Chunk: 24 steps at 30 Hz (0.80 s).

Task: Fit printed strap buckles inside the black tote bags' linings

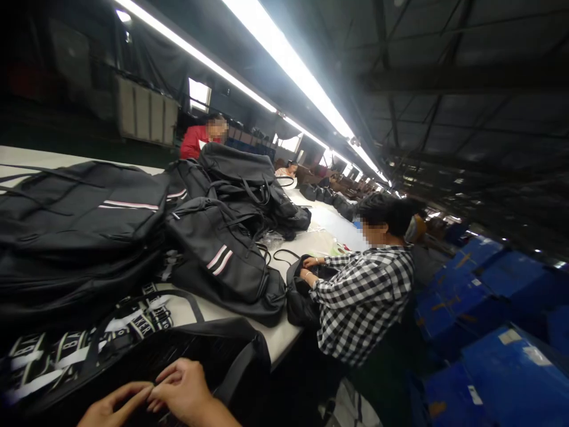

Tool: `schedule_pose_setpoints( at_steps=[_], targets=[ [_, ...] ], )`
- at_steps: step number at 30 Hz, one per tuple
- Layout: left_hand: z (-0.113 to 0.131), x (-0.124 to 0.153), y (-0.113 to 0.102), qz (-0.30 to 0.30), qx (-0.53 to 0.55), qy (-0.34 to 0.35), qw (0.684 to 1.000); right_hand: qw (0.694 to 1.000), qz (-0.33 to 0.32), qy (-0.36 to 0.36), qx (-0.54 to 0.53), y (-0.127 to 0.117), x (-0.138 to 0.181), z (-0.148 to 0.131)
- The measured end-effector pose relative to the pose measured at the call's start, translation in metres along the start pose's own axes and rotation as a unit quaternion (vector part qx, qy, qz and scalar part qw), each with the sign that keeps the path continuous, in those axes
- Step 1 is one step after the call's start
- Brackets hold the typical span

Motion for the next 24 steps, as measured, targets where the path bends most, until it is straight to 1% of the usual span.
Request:
schedule_pose_setpoints(
  at_steps=[2,3,4,6,8,11,13,15,18,21,22,24],
  targets=[
    [0.004,0.007,-0.001,0.001,-0.004,0.012,1.0,0.993,0.003,-0.015,0.119,-0.002,0.008,-0.007],
    [0.007,0.012,0.0,-0.001,-0.004,0.02,1.0,0.981,0.012,-0.037,0.189,-0.004,0.015,-0.013],
    [0.011,0.016,0.0,0.003,-0.003,0.024,1.0,0.964,0.025,-0.069,0.255,-0.006,0.022,-0.02],
    [0.019,0.023,0.004,0.0,0.005,0.05,0.999,0.919,0.032,-0.143,0.365,-0.009,0.033,-0.033],
    [0.022,0.026,0.008,-0.006,0.017,0.057,0.998,0.896,0.032,-0.155,0.415,-0.011,0.038,-0.039],
    [0.02,0.026,0.012,0.013,0.022,0.037,0.999,0.889,0.029,-0.137,0.435,-0.013,0.037,-0.038],
    [0.019,0.028,0.011,0.032,0.013,0.023,0.999,0.897,0.025,-0.126,0.424,-0.015,0.035,-0.034],
    [0.02,0.031,0.006,0.053,-0.003,0.024,0.998,0.91,0.017,-0.116,0.397,-0.018,0.035,-0.028],
    [0.025,0.039,-0.012,0.108,-0.034,0.031,0.993,0.924,0.014,-0.101,0.369,-0.027,0.035,-0.02],
    [0.032,0.056,-0.037,0.166,-0.072,0.034,0.983,0.926,0.02,-0.096,0.365,-0.037,0.038,-0.018],
    [0.035,0.065,-0.046,0.169,-0.091,0.045,0.98,0.925,0.03,-0.109,0.363,-0.04,0.041,-0.021],
    [0.039,0.088,-0.061,0.156,-0.138,0.083,0.975,0.919,0.067,-0.156,0.357,-0.047,0.046,-0.032]
  ],
)
Point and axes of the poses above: each hand's wrist, its own x-axis away from the middle knuckle, its own y-axis out of the palm, z = x × y, the point moved 3 cm from there along -x, towards the middle knuckle, and after that the axes turned 7 degrees about x, right-handed, at the moved point
